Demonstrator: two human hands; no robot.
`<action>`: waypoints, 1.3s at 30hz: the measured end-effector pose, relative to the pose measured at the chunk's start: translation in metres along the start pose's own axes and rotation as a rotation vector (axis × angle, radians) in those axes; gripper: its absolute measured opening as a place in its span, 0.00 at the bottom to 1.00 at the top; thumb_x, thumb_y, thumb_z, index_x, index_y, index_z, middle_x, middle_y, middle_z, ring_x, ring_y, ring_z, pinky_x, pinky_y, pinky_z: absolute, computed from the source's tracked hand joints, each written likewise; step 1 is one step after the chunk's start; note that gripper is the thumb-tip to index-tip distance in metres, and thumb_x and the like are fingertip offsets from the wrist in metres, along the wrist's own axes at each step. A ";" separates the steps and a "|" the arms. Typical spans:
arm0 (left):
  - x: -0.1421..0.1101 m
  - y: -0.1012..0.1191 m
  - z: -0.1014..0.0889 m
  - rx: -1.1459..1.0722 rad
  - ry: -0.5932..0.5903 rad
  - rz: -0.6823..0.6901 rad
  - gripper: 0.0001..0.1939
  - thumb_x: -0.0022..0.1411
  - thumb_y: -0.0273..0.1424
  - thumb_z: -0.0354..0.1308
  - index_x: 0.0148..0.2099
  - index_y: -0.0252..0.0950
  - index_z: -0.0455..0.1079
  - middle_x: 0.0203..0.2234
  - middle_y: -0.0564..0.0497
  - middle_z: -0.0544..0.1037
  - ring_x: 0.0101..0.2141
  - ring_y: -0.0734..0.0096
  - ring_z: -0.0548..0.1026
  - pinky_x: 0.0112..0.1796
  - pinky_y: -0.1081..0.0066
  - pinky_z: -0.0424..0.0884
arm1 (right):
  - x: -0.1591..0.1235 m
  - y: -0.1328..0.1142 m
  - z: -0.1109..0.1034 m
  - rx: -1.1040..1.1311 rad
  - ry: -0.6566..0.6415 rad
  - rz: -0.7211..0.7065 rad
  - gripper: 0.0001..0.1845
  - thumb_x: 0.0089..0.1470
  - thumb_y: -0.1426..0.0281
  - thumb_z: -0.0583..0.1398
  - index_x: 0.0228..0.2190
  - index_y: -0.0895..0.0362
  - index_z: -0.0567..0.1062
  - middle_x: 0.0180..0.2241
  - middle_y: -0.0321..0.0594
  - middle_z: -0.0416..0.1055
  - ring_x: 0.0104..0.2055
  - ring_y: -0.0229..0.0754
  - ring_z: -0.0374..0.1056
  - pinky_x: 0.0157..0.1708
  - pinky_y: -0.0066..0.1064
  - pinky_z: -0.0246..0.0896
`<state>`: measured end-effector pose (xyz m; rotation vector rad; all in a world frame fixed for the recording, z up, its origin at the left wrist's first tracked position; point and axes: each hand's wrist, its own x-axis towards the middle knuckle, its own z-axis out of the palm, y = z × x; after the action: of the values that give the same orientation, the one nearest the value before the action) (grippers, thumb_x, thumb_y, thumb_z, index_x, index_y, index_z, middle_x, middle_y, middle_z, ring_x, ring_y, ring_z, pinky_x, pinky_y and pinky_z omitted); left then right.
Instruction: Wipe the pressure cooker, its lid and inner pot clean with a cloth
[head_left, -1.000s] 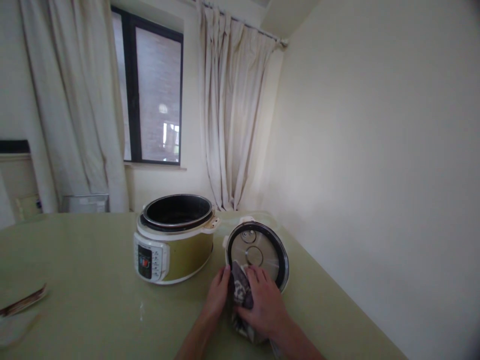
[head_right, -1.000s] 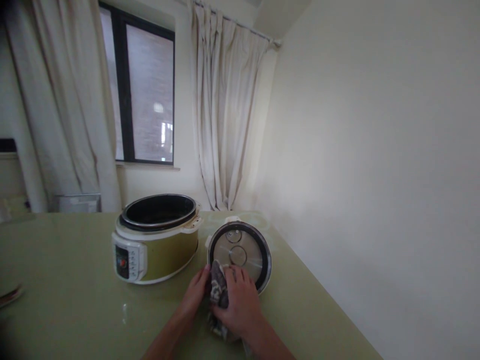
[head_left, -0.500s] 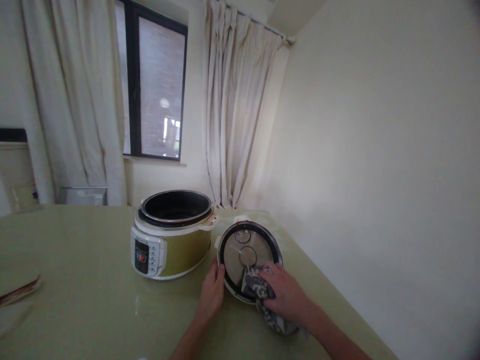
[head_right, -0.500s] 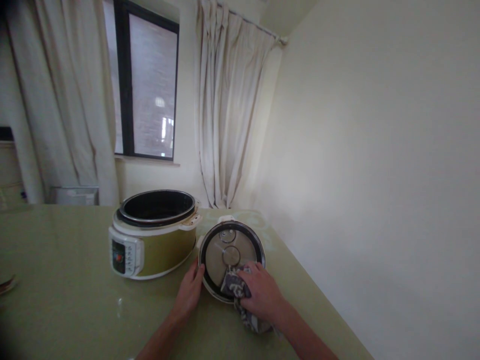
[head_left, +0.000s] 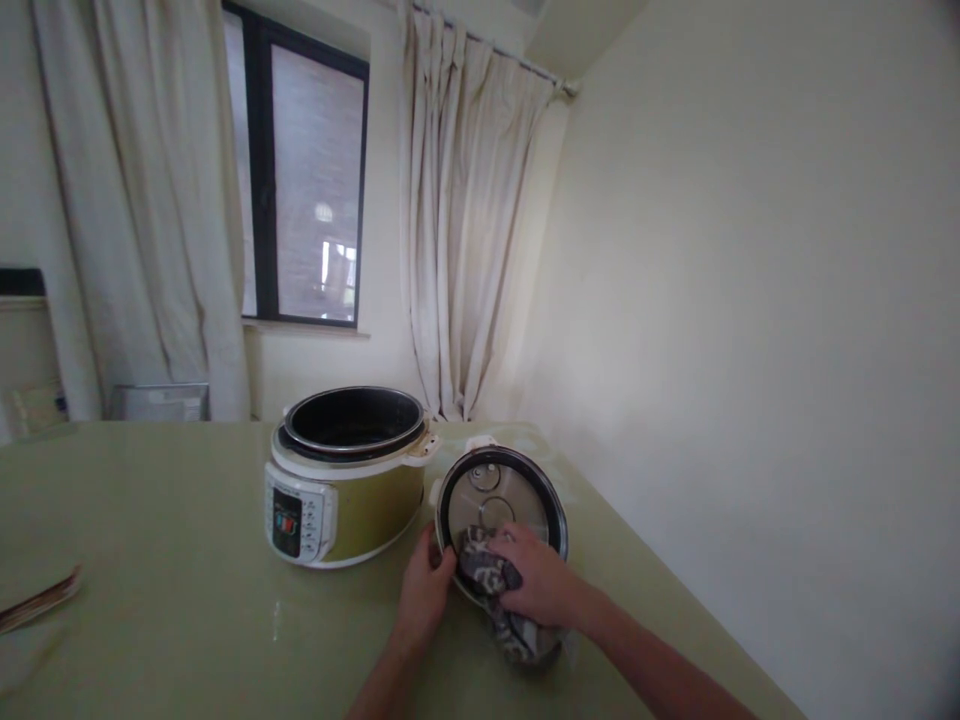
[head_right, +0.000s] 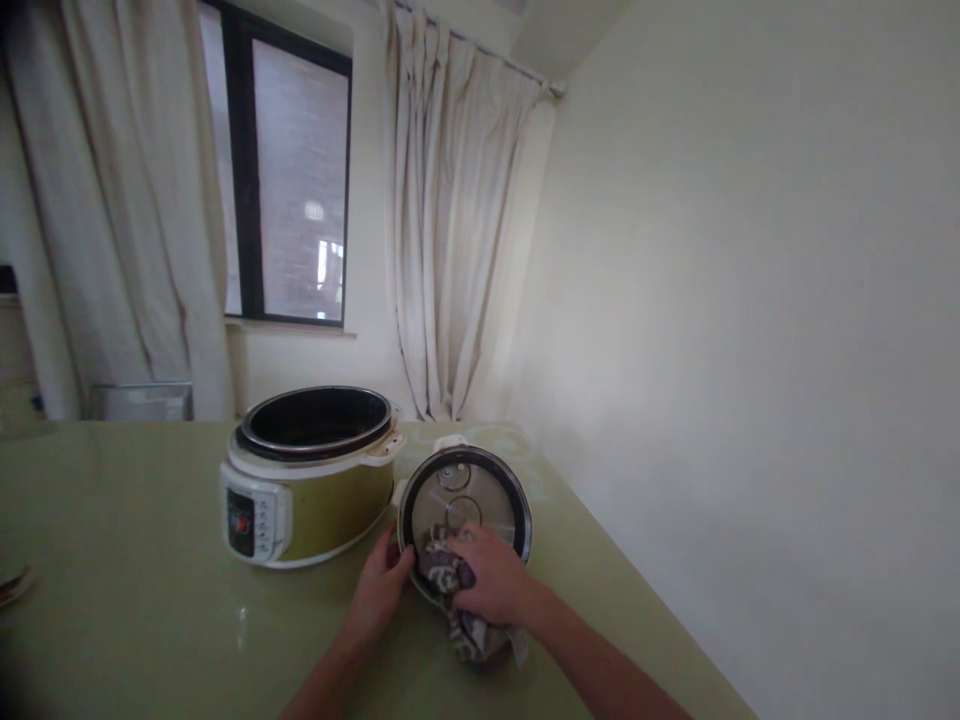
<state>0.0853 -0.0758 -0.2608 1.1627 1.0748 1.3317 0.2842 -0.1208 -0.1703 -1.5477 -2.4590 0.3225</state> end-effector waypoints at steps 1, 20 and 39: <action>0.000 0.001 0.001 -0.006 0.007 -0.009 0.41 0.53 0.46 0.62 0.64 0.26 0.66 0.52 0.34 0.82 0.50 0.48 0.81 0.53 0.56 0.76 | -0.006 0.008 -0.006 -0.100 -0.039 0.001 0.28 0.44 0.68 0.68 0.50 0.52 0.78 0.52 0.46 0.69 0.55 0.54 0.66 0.55 0.42 0.62; 0.000 -0.006 0.001 -0.032 -0.059 0.094 0.33 0.54 0.41 0.63 0.60 0.32 0.73 0.54 0.36 0.81 0.54 0.46 0.79 0.57 0.54 0.73 | 0.121 0.009 -0.078 -0.654 0.157 -0.712 0.15 0.73 0.68 0.52 0.49 0.48 0.78 0.57 0.43 0.71 0.61 0.49 0.58 0.58 0.44 0.54; -0.008 -0.014 0.003 0.038 0.027 0.050 0.41 0.56 0.38 0.63 0.70 0.31 0.59 0.47 0.40 0.84 0.46 0.54 0.83 0.47 0.61 0.77 | -0.023 0.076 -0.085 -0.363 0.047 0.040 0.24 0.47 0.64 0.66 0.48 0.54 0.80 0.48 0.49 0.72 0.53 0.58 0.67 0.49 0.42 0.64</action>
<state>0.0896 -0.0827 -0.2745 1.2103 1.1011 1.3747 0.3843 -0.1034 -0.1140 -1.7149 -2.5566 -0.1638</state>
